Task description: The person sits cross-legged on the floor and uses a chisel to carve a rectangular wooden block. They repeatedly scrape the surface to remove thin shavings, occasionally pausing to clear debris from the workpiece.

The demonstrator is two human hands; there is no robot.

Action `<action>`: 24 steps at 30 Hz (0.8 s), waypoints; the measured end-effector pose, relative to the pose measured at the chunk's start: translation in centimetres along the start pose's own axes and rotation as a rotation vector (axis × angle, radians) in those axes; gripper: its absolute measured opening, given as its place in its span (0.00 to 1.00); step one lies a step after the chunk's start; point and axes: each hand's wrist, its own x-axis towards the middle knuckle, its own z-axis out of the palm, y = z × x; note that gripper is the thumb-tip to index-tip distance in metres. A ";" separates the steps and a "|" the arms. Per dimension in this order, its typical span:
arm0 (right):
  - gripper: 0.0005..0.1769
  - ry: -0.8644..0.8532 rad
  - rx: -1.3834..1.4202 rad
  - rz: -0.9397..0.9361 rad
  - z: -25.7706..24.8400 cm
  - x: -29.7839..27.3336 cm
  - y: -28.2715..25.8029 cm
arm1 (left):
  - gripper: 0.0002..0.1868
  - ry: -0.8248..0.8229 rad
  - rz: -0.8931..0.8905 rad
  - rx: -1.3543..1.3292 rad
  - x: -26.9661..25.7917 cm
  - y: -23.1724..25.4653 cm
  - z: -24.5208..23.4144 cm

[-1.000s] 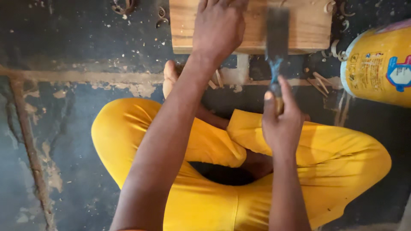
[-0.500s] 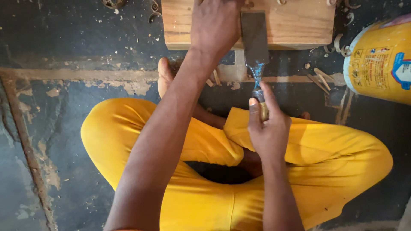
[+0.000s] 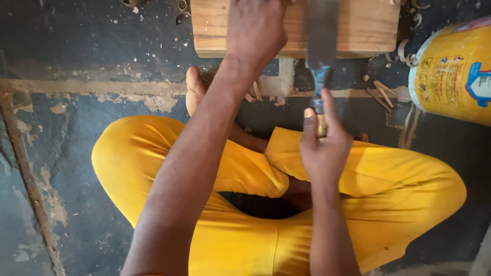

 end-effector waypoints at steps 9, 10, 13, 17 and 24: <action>0.25 -0.075 0.043 0.079 -0.2 0.4 -0.4 | 0.13 0.105 0.064 0.028 -0.2 -0.2 0.2; 0.26 -0.089 0.030 0.115 -0.2 0.1 -0.2 | 0.10 0.132 0.069 0.038 -0.2 -0.2 0.4; 0.20 -0.067 0.142 -0.164 0.2 -0.7 0.6 | 0.05 0.065 -0.016 0.007 -0.2 0.0 1.0; 0.20 -0.092 0.098 -0.107 0.4 -0.8 0.3 | 0.06 0.114 -0.023 0.052 -0.4 0.3 1.3; 0.24 -0.153 0.101 0.041 -0.3 0.0 -2.0 | 0.08 0.156 0.011 0.055 -0.5 0.5 1.1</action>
